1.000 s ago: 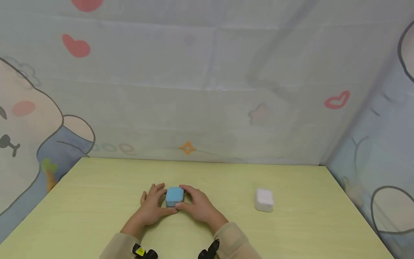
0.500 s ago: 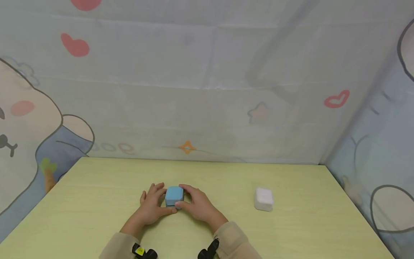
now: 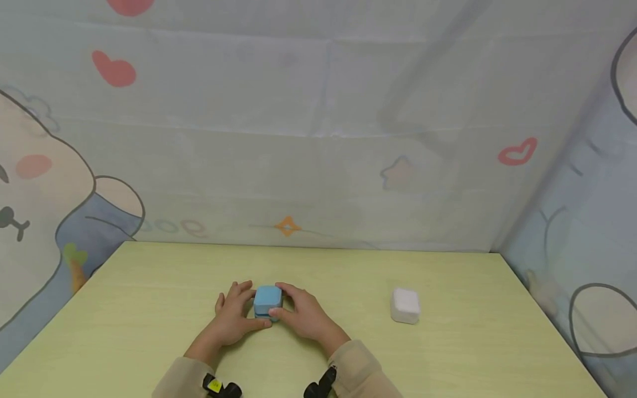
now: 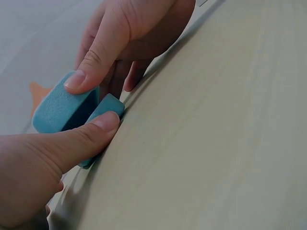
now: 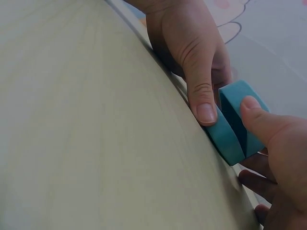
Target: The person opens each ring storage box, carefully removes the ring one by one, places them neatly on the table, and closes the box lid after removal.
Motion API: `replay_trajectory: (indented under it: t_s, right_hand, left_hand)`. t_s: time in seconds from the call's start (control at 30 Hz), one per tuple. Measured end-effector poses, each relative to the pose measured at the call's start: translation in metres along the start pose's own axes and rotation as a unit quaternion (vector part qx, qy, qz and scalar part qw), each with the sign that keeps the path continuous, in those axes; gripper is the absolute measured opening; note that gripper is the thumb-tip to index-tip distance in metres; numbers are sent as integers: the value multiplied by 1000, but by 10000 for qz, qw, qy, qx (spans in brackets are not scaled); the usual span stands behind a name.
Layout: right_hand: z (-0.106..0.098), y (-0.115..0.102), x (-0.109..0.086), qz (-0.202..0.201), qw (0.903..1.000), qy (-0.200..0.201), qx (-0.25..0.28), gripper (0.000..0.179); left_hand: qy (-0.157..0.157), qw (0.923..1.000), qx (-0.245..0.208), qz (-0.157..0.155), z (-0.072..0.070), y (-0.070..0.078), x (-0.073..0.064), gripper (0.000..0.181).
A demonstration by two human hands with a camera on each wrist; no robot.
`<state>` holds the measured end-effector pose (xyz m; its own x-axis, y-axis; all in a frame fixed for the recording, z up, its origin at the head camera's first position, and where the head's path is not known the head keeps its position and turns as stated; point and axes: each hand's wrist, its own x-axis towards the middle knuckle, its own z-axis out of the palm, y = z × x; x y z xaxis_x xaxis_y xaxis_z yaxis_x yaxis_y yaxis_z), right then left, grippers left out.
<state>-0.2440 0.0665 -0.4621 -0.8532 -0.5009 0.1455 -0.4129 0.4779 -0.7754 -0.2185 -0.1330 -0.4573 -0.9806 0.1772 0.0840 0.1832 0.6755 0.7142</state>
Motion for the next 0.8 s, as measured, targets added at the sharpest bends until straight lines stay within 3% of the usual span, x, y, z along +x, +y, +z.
replay_trajectory:
  t_s: [0.8]
  right_hand:
    - [3, 0, 4, 97, 9999, -11, -26, 61]
  left_hand:
    - [6, 10000, 36, -8, 0, -4, 0, 75]
